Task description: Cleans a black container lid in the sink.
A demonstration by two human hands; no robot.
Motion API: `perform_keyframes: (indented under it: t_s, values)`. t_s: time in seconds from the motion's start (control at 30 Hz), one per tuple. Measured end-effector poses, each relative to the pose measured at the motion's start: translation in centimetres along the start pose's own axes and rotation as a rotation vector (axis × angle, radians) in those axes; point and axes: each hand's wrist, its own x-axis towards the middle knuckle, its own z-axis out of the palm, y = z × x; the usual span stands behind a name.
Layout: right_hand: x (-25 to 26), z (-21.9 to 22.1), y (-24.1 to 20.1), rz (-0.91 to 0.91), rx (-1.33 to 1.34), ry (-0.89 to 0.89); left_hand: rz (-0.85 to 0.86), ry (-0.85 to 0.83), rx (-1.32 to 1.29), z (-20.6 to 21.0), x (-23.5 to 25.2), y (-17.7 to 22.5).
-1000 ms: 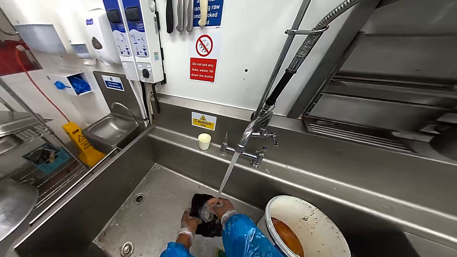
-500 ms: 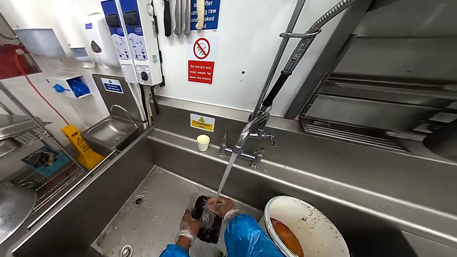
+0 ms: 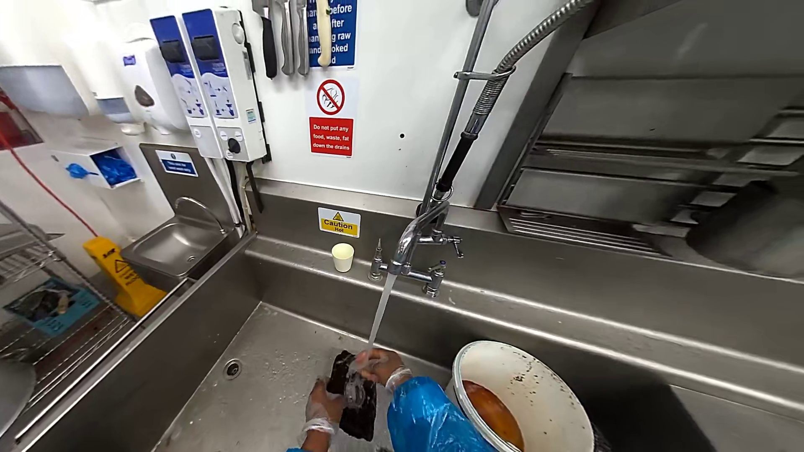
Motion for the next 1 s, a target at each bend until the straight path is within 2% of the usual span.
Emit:
perform_keyframes:
  t_s: [0.07,0.17,0.3,0.4,0.43,0.53,0.63,0.77,0.87,0.9,1.0]
  values:
    - [0.7,-0.1,0.4,-0.032,-0.058,0.047,0.035,-0.008,-0.057,-0.1,0.1,-0.1]
    - [-0.7,0.0,-0.6,-0.037,-0.103,-0.113,0.093,0.008,-0.109,0.2,0.3,-0.2]
    - [0.1,-0.9,-0.5,-0.072,-0.184,0.061,0.118,0.013,-0.115,0.2,0.3,-0.1]
    - [-0.5,-0.6,-1.0,-0.101,-0.314,-0.127,0.121,-0.009,0.006,-0.3,0.0,0.5]
    - [-0.8,-0.7,-1.2,-0.094,-0.299,-0.123,0.117,-0.021,0.052,-0.4,-0.3,0.7]
    - [-0.4,-1.0,-1.2,-0.090,-0.282,0.041,0.116,-0.042,0.087,-0.5,-0.7,1.2]
    - [-1.0,-0.7,-1.5,-0.123,-0.352,-0.113,0.107,-0.053,0.145,-0.8,-1.1,1.8]
    - [-0.5,-1.0,-1.2,-0.098,-0.283,0.054,0.111,-0.094,0.226,-0.9,-1.5,2.0]
    - [-1.5,-0.6,-1.8,-0.073,-0.289,-0.138,0.105,-0.075,0.234,-0.9,-1.5,2.2]
    - [-1.6,-0.5,-1.8,-0.054,-0.248,-0.150,0.109,-0.075,0.234,-0.9,-1.5,2.3]
    - [-0.4,-0.6,-0.9,-0.066,-0.173,0.026,0.103,-0.065,0.136,-0.9,-1.2,1.8]
